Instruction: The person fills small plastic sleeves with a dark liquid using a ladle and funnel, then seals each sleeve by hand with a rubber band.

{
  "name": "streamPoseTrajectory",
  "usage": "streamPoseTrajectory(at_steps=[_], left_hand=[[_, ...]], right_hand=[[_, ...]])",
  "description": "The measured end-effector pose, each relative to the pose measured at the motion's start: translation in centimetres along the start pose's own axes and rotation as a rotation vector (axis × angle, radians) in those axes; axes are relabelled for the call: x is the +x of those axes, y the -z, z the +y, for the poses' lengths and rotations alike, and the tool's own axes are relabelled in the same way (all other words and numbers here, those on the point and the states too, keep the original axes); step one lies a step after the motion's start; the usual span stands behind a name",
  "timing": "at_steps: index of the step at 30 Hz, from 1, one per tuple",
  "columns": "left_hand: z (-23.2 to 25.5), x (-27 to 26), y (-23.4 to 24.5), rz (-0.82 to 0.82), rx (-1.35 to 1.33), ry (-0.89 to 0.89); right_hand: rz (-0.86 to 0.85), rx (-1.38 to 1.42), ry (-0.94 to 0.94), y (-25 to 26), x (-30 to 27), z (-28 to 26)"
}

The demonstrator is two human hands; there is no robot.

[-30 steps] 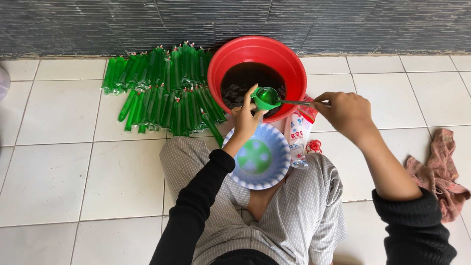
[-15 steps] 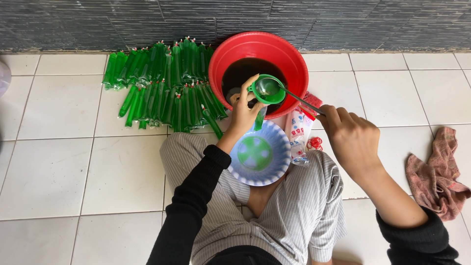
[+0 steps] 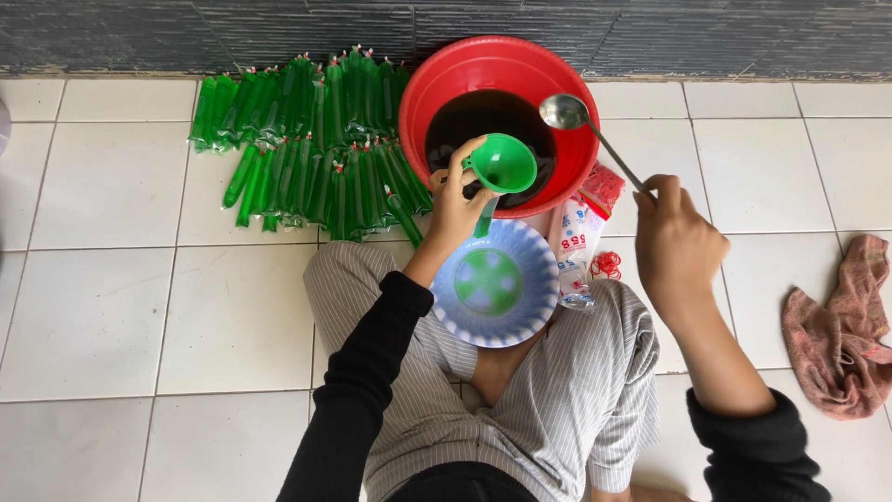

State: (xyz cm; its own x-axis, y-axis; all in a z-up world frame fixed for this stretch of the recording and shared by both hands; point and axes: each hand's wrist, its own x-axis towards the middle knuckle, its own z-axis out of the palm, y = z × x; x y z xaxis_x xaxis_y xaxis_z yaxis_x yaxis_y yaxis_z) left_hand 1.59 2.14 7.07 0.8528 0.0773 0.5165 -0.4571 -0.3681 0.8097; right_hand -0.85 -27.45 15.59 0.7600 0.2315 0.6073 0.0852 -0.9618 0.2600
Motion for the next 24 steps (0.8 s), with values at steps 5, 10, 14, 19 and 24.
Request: streamPoseTrajectory(at_steps=[5, 10, 14, 19, 24], left_hand=[[-1.7, -0.1, 0.0, -0.002, -0.058, 0.099], [-2.5, -0.3, 0.5, -0.008, -0.078, 0.155], [-2.8, -0.3, 0.9, -0.021, -0.049, 0.187], [-3.8, -0.6, 1.0, -0.042, -0.053, 0.218], [-3.6, -0.9, 1.2, -0.044, -0.039, 0.251]], right_hand=[[-0.314, 0.042, 0.019, -9.6, -0.7, -2.8], [-0.437, 0.024, 0.089, -19.9, -2.9, -5.9], [-0.427, 0.023, 0.121, -23.2, -2.8, -7.9], [-0.479, 0.098, 0.114, -26.2, -2.3, -8.7], [-0.856, 0.328, -0.112, -24.7, 0.0, -7.6]])
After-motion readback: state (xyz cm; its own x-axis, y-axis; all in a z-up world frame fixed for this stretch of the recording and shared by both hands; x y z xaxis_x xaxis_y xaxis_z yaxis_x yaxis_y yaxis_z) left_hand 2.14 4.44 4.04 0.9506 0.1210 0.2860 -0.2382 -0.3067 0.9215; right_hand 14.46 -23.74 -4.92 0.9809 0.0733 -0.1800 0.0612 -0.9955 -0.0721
